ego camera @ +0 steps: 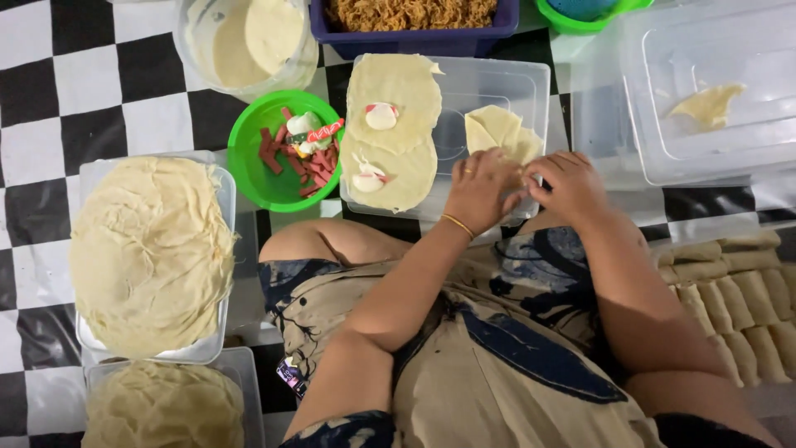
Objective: Assembling food wraps by placing sausage, egg, and sauce onto wrappers and rolling them up.
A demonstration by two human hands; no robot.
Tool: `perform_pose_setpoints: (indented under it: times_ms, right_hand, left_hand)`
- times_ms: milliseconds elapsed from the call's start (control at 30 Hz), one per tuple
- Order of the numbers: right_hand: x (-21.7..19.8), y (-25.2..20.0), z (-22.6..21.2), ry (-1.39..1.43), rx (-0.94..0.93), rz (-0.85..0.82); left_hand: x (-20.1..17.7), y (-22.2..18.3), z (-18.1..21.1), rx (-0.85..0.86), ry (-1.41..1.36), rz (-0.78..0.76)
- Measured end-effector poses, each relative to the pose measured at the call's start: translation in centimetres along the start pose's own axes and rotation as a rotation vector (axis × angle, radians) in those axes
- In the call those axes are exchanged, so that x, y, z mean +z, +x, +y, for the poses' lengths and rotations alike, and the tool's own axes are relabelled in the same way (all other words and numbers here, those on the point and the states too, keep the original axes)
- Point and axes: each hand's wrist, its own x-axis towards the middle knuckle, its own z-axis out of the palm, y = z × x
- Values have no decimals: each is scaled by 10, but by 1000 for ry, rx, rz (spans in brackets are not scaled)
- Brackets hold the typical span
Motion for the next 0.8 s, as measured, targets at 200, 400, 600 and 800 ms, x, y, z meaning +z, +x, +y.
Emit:
perform_pose_setpoints:
  times_ms: [200,400,600,800]
  right_hand:
    - [-17,20,-21,111,-116,-65]
    - [-21,25,-24,131,-117,-107]
    - [-22,25,-25,152,-59,-172]
    - [-31,24,-26,354,123,-289]
  left_hand:
    - [-35,-9,-28,61,-88,292]
    - [-44,-10,-32,194,-12,478]
    - [-57,-7,-33,279,-5,493]
    - [-50,-11,-38,223,-125,320]
